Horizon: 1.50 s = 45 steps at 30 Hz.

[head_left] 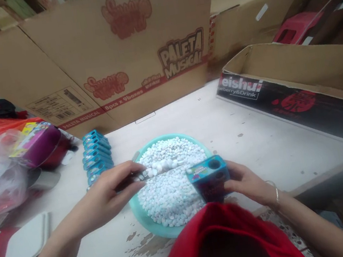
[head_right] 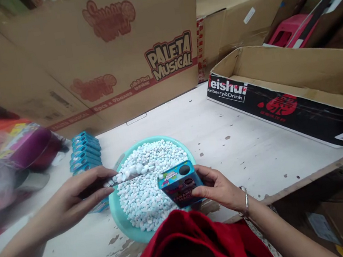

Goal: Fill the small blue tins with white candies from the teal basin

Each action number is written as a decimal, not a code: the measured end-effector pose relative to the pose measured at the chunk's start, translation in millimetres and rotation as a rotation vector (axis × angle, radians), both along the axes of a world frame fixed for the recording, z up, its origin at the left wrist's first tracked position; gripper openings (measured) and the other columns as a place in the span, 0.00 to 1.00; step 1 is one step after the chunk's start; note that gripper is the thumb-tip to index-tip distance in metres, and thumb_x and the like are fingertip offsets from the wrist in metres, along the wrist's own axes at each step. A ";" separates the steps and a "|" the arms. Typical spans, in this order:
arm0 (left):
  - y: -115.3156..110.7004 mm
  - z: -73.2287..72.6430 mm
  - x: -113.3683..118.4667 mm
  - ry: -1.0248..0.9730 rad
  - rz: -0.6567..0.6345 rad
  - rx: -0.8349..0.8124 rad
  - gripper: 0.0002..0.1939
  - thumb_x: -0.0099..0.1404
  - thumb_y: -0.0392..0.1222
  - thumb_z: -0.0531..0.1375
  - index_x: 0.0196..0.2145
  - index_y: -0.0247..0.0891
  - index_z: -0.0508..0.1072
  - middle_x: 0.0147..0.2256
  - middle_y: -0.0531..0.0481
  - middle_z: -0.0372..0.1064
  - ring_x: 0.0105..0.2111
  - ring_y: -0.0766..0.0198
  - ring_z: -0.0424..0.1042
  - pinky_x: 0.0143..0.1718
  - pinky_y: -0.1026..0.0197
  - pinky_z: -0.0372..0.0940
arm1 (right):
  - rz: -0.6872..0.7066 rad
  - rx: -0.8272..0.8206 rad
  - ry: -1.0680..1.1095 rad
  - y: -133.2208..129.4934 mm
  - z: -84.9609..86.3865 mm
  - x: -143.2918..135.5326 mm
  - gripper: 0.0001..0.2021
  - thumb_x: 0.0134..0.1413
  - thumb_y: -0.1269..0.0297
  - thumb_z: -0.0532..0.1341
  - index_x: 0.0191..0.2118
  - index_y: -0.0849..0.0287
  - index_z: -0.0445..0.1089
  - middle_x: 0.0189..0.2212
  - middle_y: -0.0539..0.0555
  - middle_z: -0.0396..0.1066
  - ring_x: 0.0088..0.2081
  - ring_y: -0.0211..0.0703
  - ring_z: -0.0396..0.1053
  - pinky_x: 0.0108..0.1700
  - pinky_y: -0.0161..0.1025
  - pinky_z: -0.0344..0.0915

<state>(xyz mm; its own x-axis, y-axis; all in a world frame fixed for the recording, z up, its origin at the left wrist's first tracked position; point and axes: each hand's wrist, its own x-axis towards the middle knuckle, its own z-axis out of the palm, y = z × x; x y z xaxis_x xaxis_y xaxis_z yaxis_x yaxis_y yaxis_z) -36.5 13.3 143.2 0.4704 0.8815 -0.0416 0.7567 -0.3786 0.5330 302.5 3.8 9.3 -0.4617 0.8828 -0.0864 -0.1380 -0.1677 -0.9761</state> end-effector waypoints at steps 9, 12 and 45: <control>-6.4 16.3 10.5 0.067 -0.087 -0.048 0.11 0.70 0.48 0.56 0.46 0.44 0.72 0.35 0.52 0.73 0.32 0.64 0.71 0.34 0.65 0.66 | -0.081 0.539 -0.435 -1.4 26.3 -14.4 0.19 0.58 0.62 0.63 0.54 0.57 0.69 0.49 0.58 0.74 0.49 0.52 0.73 0.52 0.47 0.71; -5.1 23.8 16.2 0.152 -0.111 -0.090 0.12 0.70 0.50 0.55 0.45 0.44 0.72 0.38 0.50 0.73 0.34 0.62 0.72 0.36 0.64 0.66 | -0.075 0.654 -0.412 -2.0 29.0 -24.3 0.17 0.59 0.64 0.60 0.54 0.57 0.68 0.50 0.59 0.73 0.51 0.51 0.72 0.54 0.48 0.69; -11.7 -146.3 41.4 0.086 0.086 -0.197 0.12 0.72 0.45 0.49 0.48 0.41 0.67 0.46 0.45 0.72 0.44 0.54 0.71 0.46 0.53 0.65 | -0.217 0.742 -0.642 -0.9 30.1 -25.2 0.15 0.63 0.64 0.58 0.55 0.54 0.65 0.48 0.57 0.72 0.49 0.50 0.72 0.50 0.45 0.71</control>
<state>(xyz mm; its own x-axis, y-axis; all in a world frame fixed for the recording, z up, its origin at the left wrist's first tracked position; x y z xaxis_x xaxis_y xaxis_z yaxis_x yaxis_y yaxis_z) 4.9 1.6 -3.2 0.3815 0.8890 -0.2534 0.8273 -0.2060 0.5226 277.3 2.9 39.4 -0.3435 0.8741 0.3435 0.4956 0.4794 -0.7243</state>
